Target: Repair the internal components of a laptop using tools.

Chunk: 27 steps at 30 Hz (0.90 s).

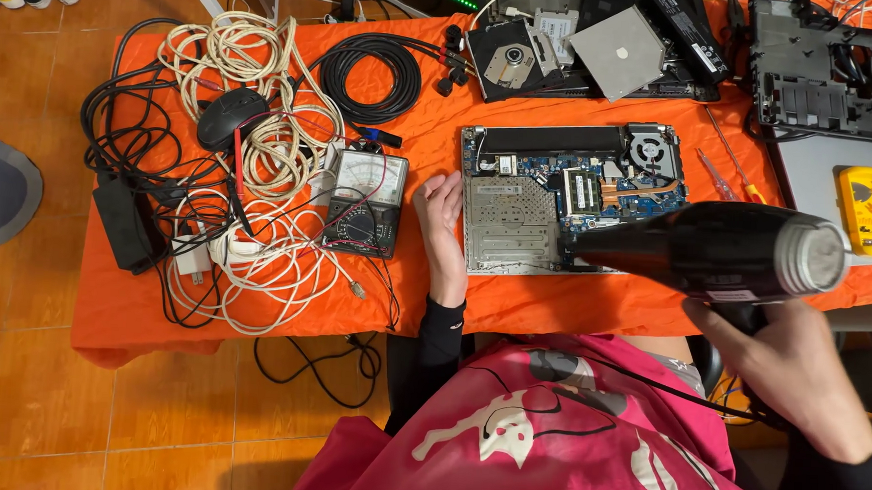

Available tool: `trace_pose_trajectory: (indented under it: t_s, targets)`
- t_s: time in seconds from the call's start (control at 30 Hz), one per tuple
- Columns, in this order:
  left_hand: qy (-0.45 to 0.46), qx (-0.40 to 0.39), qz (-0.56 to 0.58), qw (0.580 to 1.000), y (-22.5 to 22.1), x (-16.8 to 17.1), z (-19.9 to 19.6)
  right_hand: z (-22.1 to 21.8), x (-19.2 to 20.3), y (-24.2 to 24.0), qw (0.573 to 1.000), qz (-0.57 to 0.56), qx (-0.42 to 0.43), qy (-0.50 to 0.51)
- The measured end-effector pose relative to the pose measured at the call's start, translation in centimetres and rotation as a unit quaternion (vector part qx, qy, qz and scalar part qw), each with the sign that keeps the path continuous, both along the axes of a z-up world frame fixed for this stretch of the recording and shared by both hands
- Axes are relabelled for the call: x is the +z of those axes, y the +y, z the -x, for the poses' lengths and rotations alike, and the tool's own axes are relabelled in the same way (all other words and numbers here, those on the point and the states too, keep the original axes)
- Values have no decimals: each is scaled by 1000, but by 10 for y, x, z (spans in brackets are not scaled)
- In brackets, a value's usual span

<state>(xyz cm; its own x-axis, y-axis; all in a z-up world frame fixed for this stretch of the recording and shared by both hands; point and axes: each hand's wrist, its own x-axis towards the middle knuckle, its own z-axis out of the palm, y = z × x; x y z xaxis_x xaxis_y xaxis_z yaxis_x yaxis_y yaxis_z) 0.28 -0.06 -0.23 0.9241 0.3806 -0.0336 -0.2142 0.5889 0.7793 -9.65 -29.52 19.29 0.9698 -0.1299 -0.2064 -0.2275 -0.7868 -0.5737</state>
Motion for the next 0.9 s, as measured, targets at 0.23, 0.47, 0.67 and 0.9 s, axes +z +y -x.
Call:
trace_pose_trajectory:
  t_s: [0.23,0.47,0.67,0.9]
  targets:
    - [7,2,-2,1000,1,5,1,16,-32,-69,994,59,-77,-43]
    - [3,4,-6,1000,1,2,2,22,-56,-108,993,2,-87,-78]
    - [2,0,-10,1000,0,1,3,21,-66,-119,988,27,-148,-39]
    - [7,2,-21,1000,1,4,3,31,-110,-184,972,152,-162,76]
